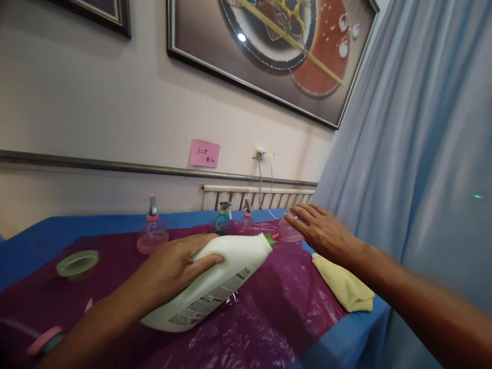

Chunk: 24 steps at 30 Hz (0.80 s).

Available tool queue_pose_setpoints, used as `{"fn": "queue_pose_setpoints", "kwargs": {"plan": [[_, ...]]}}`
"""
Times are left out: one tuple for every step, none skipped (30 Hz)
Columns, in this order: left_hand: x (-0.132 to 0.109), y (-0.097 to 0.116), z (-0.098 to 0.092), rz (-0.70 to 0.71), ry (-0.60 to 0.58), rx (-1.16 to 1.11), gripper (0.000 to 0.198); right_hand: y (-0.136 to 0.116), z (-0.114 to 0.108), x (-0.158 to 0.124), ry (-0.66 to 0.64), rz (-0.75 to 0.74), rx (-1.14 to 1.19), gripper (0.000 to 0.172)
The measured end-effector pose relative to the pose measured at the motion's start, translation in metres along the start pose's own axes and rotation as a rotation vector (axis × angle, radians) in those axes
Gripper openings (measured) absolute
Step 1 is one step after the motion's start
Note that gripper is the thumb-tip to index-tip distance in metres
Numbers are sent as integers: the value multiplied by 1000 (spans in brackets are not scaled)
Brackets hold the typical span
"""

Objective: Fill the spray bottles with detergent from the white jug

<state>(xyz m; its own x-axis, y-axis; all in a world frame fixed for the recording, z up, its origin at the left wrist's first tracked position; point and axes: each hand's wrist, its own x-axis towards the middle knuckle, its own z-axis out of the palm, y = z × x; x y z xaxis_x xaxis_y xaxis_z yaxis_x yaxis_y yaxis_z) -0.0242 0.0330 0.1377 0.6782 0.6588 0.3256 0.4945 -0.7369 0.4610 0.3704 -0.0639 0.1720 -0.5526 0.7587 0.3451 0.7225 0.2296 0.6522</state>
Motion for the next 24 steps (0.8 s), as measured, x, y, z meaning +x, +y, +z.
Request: {"fn": "queue_pose_setpoints", "kwargs": {"plan": [[0,0,0,1,1,-3,34,1,-1,1,-4,-8,-11,64],[0,0,0,2,3,-9,34,1,-2,1,-8,-15,-21,64],[0,-1,0,3,7,-15,35,2,-3,2,-11,-22,-30,63],[0,-1,0,5,11,-18,35,2,-5,3,-16,-31,-38,63],[0,-1,1,7,14,-20,36,3,-6,4,-18,-39,-45,63],[0,-1,1,7,16,-19,36,4,-7,5,-18,-47,-51,63],[-1,-1,0,7,15,-19,36,4,-7,6,-16,-54,-54,64],[-1,-1,0,5,12,-19,36,5,-8,6,-16,-61,-56,64],[-1,-1,0,4,9,-18,35,5,-8,7,-14,-65,-56,65],[-1,-1,0,4,6,-17,35,6,-7,8,-13,-68,-54,65],[-1,-1,-1,5,6,-16,35,6,-7,8,-11,-70,-50,65],[-1,-1,-1,8,6,-15,35,7,-7,9,-11,-73,-47,65],[-1,-1,0,10,9,-14,35,7,-8,9,-9,-77,-45,64],[-1,-1,0,12,12,-14,36,7,-8,10,-7,-83,-46,63],[-1,-2,0,15,15,-13,36,7,-10,11,-6,-91,-48,62],[0,-2,1,17,18,-11,35,6,-11,12,-7,-103,-53,61],[0,-3,2,19,18,-7,35,6,-13,13,-8,-114,-59,60],[0,-3,2,20,18,-2,35,6,-16,15,-10,-125,-63,59],[0,-3,3,20,17,2,34,6,-18,16,-11,-136,-66,58],[0,-3,3,20,15,5,34,6,-21,18,-14,-148,-69,58],[0,-3,3,17,15,6,33,6,-23,21,-14,-163,-74,58],[0,-3,3,11,16,5,32,6,-25,23,-12,-182,-84,57],[0,-3,3,7,17,3,32,6,-28,26,-9,-204,-96,56],[0,-3,3,5,19,1,31,6,-30,28,-4,-228,-108,55]]}}
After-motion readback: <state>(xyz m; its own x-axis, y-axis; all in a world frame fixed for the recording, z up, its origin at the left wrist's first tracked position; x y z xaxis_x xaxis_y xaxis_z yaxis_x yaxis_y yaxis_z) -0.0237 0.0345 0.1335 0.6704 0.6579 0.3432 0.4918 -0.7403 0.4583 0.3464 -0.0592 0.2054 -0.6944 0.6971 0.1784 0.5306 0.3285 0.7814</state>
